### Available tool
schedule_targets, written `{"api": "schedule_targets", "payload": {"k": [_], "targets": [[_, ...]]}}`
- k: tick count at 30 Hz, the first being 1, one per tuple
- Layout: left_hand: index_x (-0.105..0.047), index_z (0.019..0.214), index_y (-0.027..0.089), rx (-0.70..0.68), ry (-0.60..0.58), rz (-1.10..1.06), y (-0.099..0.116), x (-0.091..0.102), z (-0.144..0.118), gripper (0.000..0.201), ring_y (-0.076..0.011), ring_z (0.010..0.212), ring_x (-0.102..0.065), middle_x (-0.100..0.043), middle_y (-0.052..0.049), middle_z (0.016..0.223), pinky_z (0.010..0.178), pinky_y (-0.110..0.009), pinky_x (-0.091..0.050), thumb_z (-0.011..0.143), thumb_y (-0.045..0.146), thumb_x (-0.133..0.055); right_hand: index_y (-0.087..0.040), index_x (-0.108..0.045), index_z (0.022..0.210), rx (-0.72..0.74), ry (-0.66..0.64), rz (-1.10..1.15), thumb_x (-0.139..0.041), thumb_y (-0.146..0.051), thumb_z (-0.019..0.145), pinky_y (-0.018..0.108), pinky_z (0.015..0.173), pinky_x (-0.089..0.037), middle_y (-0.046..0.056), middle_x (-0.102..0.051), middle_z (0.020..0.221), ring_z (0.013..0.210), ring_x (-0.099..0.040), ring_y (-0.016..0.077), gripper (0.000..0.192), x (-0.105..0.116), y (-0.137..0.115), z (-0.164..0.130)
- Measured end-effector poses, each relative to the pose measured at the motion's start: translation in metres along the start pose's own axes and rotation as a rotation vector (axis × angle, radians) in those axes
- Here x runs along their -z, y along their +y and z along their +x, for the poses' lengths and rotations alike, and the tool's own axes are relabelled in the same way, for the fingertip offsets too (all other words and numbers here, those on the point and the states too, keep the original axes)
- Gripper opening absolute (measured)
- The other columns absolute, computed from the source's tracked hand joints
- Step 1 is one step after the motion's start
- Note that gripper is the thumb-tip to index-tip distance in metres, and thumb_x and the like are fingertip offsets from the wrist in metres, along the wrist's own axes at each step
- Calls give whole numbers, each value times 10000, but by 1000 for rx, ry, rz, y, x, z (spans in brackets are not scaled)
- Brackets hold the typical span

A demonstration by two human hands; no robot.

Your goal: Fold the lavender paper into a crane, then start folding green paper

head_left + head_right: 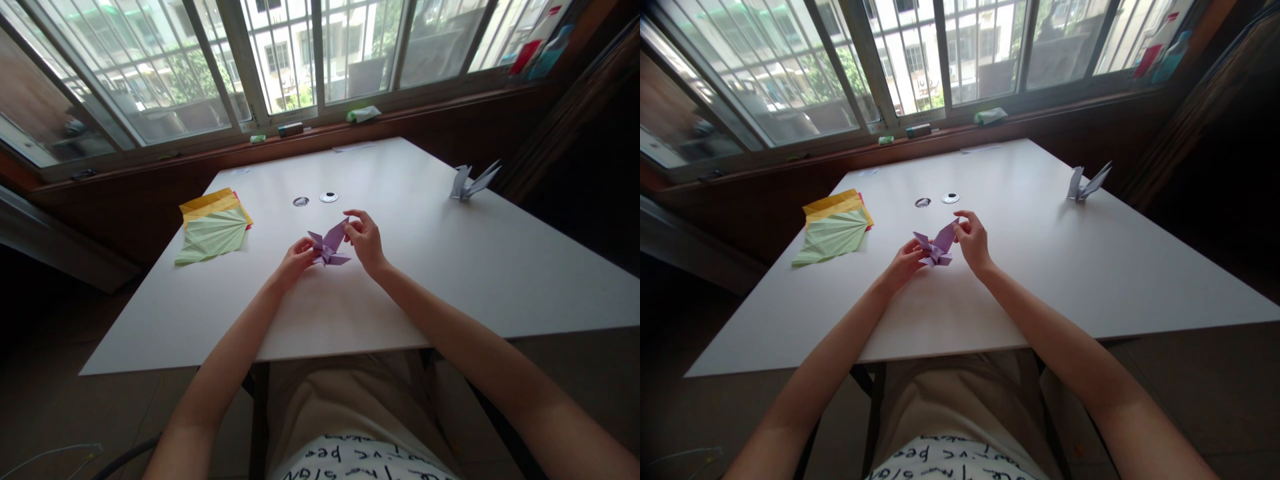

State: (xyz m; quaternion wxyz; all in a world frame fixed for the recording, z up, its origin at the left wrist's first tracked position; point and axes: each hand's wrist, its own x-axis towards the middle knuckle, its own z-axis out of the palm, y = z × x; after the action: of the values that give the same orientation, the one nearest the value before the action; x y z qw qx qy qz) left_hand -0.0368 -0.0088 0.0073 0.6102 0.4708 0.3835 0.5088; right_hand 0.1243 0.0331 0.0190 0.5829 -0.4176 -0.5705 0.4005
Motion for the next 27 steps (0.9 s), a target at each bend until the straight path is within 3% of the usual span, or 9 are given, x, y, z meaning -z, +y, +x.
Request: {"api": "schedule_targets", "payload": {"k": [3, 8, 12, 15, 20, 27], "targets": [[-578, 813, 178, 7, -9, -12, 2, 1, 1, 203, -118, 692, -579, -614, -14, 810, 669, -277, -464, 632, 254, -632, -201, -597, 944, 94, -44, -64, -460, -220, 734, 229, 495, -392, -48, -522, 601, 498, -465, 85, 252, 2, -3, -1], [-597, 769, 178, 10, 25, -24, 6, 4, 2, 194, -158, 685, -590, -628, -56, 800, 637, -311, -488, 650, 330, -594, -174, -633, 860, 146, -121, -141, -369, -129, 715, 261, 562, -444, -1, -623, 690, 574, -573, 117, 305, 4, -1, 2], [-598, 751, 195, 4, 50, -24, 7, 8, 3, 215, -181, 656, -574, -614, -74, 778, 596, -341, -487, 665, 391, -577, -204, -645, 884, 236, -131, -308, -451, -122, 700, 305, 683, -473, 15, -666, 878, 686, -611, 143, 280, 5, 1, 2], [-577, 722, 202, 4, 45, -17, 6, 10, 4, 186, -167, 634, -561, -592, -61, 761, 601, -338, -479, 673, 381, -563, -220, -658, 829, 256, -144, -363, -508, -161, 711, 333, 705, -466, 19, -668, 868, 706, -603, 165, 199, 5, 3, 1], [-554, 726, 196, -21, 68, -1, 5, 8, 5, 132, -131, 629, -549, -585, -27, 764, 614, -296, -462, 662, 310, -534, -221, -648, 745, 271, -131, -428, -517, -190, 723, 366, 801, -416, 42, -631, 974, 915, -551, 210, 137, 3, 4, -1], [-529, 687, 180, -89, 122, 5, 6, 7, 6, 94, -113, 630, -518, -569, 2, 723, 585, -251, -423, 598, 209, -523, -196, -616, 628, 56, -201, -360, -514, -203, 676, 295, 635, -392, -2, -597, 612, 617, -512, 145, 113, 0, 1, -1]]}}
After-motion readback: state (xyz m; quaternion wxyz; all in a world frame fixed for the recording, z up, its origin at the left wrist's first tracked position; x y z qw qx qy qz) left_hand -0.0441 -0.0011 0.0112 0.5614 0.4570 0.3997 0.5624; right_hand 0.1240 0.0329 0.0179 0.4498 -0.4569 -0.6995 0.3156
